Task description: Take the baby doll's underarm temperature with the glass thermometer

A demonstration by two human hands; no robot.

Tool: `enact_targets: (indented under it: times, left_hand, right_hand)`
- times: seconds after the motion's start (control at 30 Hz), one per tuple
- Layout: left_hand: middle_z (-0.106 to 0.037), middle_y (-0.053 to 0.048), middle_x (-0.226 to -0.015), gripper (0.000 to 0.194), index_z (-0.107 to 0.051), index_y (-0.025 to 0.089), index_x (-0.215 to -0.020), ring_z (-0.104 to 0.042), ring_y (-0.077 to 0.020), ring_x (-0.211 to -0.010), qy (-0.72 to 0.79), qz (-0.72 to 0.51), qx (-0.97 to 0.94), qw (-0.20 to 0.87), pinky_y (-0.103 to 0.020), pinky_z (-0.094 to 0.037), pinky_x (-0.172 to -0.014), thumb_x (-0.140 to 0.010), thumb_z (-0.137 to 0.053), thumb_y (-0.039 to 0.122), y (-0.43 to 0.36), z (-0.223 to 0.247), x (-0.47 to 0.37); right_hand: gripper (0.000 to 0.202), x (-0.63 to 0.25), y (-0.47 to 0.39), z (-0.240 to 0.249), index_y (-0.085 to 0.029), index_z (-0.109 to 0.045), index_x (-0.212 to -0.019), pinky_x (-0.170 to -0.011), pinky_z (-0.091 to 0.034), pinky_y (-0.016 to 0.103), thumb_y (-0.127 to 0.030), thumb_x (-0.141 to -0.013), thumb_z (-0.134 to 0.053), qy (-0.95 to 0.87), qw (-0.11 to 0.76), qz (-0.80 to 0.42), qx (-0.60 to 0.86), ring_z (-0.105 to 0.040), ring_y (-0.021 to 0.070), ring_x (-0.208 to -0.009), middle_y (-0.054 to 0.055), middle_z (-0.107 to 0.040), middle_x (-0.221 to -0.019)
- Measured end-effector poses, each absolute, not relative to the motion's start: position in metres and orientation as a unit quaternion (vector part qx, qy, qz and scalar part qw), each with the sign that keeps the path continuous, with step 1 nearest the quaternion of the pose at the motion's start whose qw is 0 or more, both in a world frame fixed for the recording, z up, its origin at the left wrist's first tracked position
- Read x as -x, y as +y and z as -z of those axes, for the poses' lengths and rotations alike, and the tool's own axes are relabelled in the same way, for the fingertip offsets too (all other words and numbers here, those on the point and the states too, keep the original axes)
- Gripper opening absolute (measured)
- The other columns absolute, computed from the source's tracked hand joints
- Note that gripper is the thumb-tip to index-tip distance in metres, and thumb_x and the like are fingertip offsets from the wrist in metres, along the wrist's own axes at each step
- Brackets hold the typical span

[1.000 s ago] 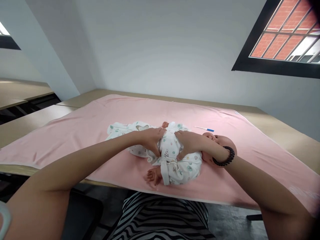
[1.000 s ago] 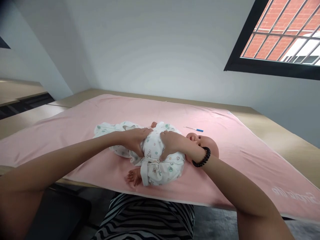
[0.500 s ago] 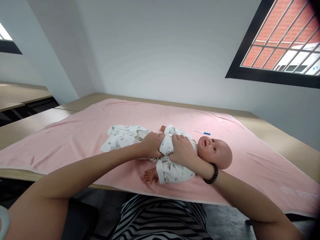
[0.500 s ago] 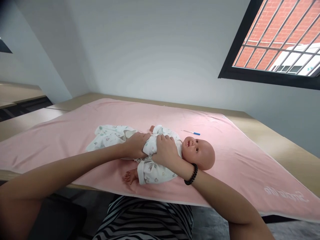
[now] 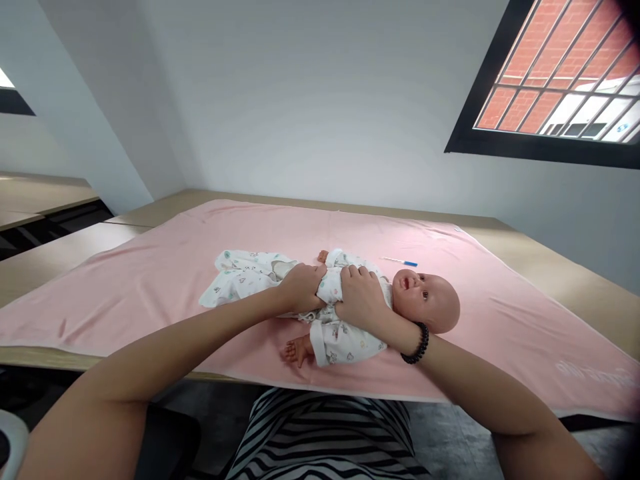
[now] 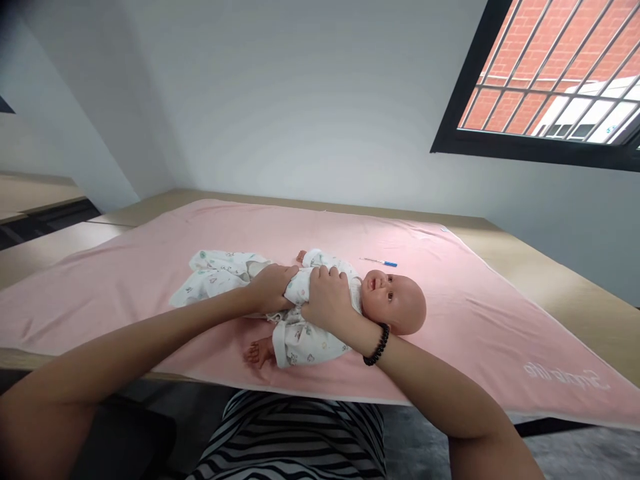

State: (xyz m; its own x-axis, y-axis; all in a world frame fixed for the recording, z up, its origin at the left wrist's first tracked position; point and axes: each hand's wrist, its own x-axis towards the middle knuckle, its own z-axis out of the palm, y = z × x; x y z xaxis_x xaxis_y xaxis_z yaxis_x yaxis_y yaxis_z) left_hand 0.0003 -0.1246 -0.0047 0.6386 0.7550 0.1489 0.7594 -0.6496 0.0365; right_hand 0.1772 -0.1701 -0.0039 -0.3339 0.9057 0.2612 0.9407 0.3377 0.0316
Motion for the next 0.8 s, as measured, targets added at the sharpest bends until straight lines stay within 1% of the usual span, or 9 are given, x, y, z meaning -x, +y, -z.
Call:
enact_targets:
  times: [0.17,0.27,0.33,0.4,0.5,0.6,0.7,0.8]
  left_hand:
    - [-0.069,-0.014,-0.097,0.036,-0.052,0.017,-0.096,-0.066,-0.0329,-0.084,-0.414,0.105,0.904,0.020,-0.043,-0.047,-0.073,-0.072,-0.061,0.042,-0.130,0.006,0.003]
    - [-0.067,-0.014,-0.101,0.037,-0.050,0.018,-0.097,-0.065,-0.0335,-0.090,-0.418,0.124,0.900,0.022,-0.044,-0.047,-0.078,-0.072,-0.061,0.043,-0.134,0.009,0.005]
    - [-0.066,-0.016,-0.105,0.042,-0.050,0.017,-0.101,-0.063,-0.0345,-0.096,-0.421,0.130,0.898,0.016,-0.045,-0.047,-0.083,-0.071,-0.063,0.044,-0.135,0.010,0.007]
    - [-0.064,-0.017,-0.110,0.049,-0.050,0.016,-0.108,-0.061,-0.0354,-0.102,-0.416,0.135,0.899,0.009,-0.046,-0.046,-0.088,-0.070,-0.064,0.045,-0.135,0.011,0.008]
    - [-0.060,-0.019,-0.118,0.060,-0.049,0.014,-0.118,-0.056,-0.0361,-0.109,-0.405,0.142,0.903,0.003,-0.048,-0.043,-0.096,-0.071,-0.066,0.046,-0.134,0.011,0.012]
    - [-0.056,-0.019,-0.125,0.070,-0.046,0.012,-0.128,-0.052,-0.0365,-0.115,-0.394,0.149,0.907,-0.003,-0.049,-0.040,-0.101,-0.071,-0.068,0.047,-0.134,0.012,0.017]
    - [-0.052,-0.019,-0.132,0.078,-0.041,0.013,-0.137,-0.049,-0.0363,-0.122,-0.382,0.162,0.910,-0.011,-0.049,-0.038,-0.106,-0.072,-0.069,0.046,-0.134,0.014,0.019]
    - [-0.050,-0.020,-0.136,0.078,-0.041,0.013,-0.138,-0.046,-0.0363,-0.126,-0.378,0.160,0.912,-0.020,-0.049,-0.036,-0.108,-0.072,-0.069,0.045,-0.135,0.013,0.018]
  right_hand:
    - [0.048,-0.182,-0.175,0.004,-0.013,-0.057,-0.113,-0.087,-0.044,0.049,-0.030,-0.068,-0.058,-0.812,0.107,0.084,0.568,-0.054,0.0346,-0.103,0.018,-0.061,-0.116]
    - [0.059,-0.186,-0.176,0.005,-0.012,-0.054,-0.123,-0.097,-0.041,0.051,-0.031,-0.068,-0.059,-0.819,0.114,0.066,0.559,-0.050,0.0369,-0.117,0.020,-0.057,-0.129]
    - [0.072,-0.189,-0.175,0.007,-0.010,-0.048,-0.137,-0.106,-0.035,0.055,-0.033,-0.069,-0.059,-0.823,0.118,0.053,0.553,-0.043,0.0398,-0.130,0.022,-0.049,-0.144]
    - [0.082,-0.191,-0.173,0.009,-0.009,-0.040,-0.147,-0.113,-0.027,0.059,-0.033,-0.070,-0.059,-0.829,0.118,0.035,0.546,-0.031,0.0422,-0.142,0.022,-0.038,-0.156]
    - [0.088,-0.194,-0.172,0.010,-0.011,-0.036,-0.153,-0.118,-0.018,0.060,-0.032,-0.070,-0.059,-0.840,0.117,0.007,0.530,-0.016,0.0422,-0.151,0.020,-0.025,-0.164]
    - [0.090,-0.196,-0.173,0.008,-0.013,-0.035,-0.154,-0.121,-0.011,0.059,-0.029,-0.069,-0.059,-0.855,0.126,0.008,0.503,-0.004,0.0396,-0.155,0.017,-0.017,-0.168]
    - [0.090,-0.199,-0.175,0.007,-0.017,-0.034,-0.155,-0.122,-0.008,0.060,-0.029,-0.070,-0.058,-0.867,0.133,0.012,0.480,0.001,0.0381,-0.155,0.016,-0.015,-0.168]
    - [0.090,-0.200,-0.175,0.007,-0.018,-0.034,-0.156,-0.121,-0.007,0.062,-0.031,-0.071,-0.059,-0.872,0.135,0.009,0.471,0.000,0.0387,-0.155,0.016,-0.016,-0.168]
